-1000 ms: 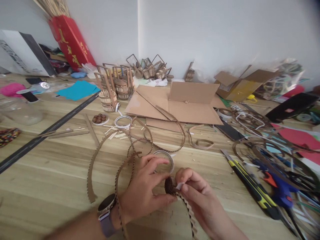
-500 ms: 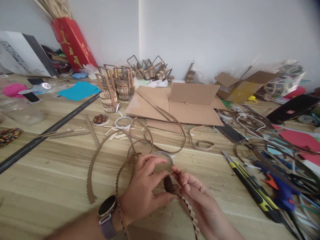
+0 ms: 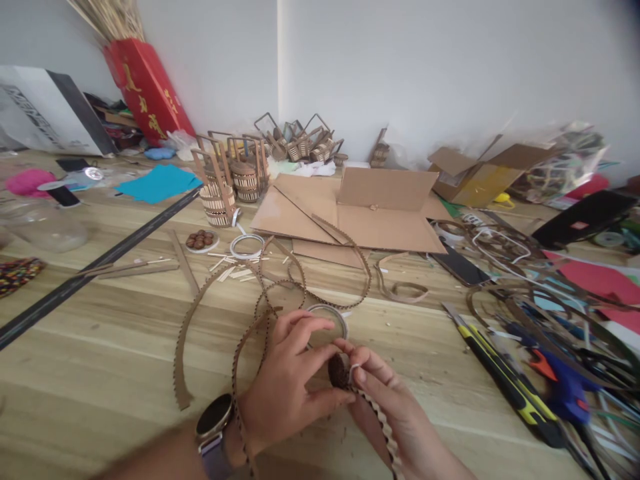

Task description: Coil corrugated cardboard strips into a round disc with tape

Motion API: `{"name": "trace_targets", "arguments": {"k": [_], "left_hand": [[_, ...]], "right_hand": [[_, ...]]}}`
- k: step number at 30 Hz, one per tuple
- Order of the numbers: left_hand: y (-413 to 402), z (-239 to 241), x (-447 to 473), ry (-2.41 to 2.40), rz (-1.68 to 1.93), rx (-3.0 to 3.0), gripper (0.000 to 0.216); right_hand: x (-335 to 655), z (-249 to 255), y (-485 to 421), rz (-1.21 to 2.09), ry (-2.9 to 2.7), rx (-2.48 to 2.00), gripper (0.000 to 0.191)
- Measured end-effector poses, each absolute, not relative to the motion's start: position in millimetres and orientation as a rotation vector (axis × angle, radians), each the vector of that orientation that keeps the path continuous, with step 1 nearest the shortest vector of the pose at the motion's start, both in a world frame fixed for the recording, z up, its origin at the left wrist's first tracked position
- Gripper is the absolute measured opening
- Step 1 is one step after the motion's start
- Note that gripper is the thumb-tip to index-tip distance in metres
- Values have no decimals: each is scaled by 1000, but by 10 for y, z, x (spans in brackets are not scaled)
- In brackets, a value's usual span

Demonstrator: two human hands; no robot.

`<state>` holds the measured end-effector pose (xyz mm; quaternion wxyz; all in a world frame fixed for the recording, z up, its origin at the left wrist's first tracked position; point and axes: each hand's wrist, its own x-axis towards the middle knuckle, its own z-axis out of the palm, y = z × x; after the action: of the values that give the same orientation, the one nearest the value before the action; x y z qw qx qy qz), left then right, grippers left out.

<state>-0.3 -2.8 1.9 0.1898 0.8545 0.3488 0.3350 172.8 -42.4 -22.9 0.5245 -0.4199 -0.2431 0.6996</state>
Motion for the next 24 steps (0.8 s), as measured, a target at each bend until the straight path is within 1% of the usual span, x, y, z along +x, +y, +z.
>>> {"name": "trace_targets", "arguments": {"k": [8, 14, 17, 24], "left_hand": [[-44, 13, 11, 991, 930, 2380, 33], [-66, 4, 8, 987, 886, 2360, 28], [-70, -1, 10, 985, 872, 2361, 29], [-76, -4, 19, 952, 768, 2263, 30]], "right_hand": [[1696, -347, -400, 1623, -567, -962, 21], [1697, -438, -401, 1562, -609, -989, 21], [1698, -465, -393, 1550, -623, -982, 21], [1709, -325, -376, 1595, -690, -972, 18]]}}
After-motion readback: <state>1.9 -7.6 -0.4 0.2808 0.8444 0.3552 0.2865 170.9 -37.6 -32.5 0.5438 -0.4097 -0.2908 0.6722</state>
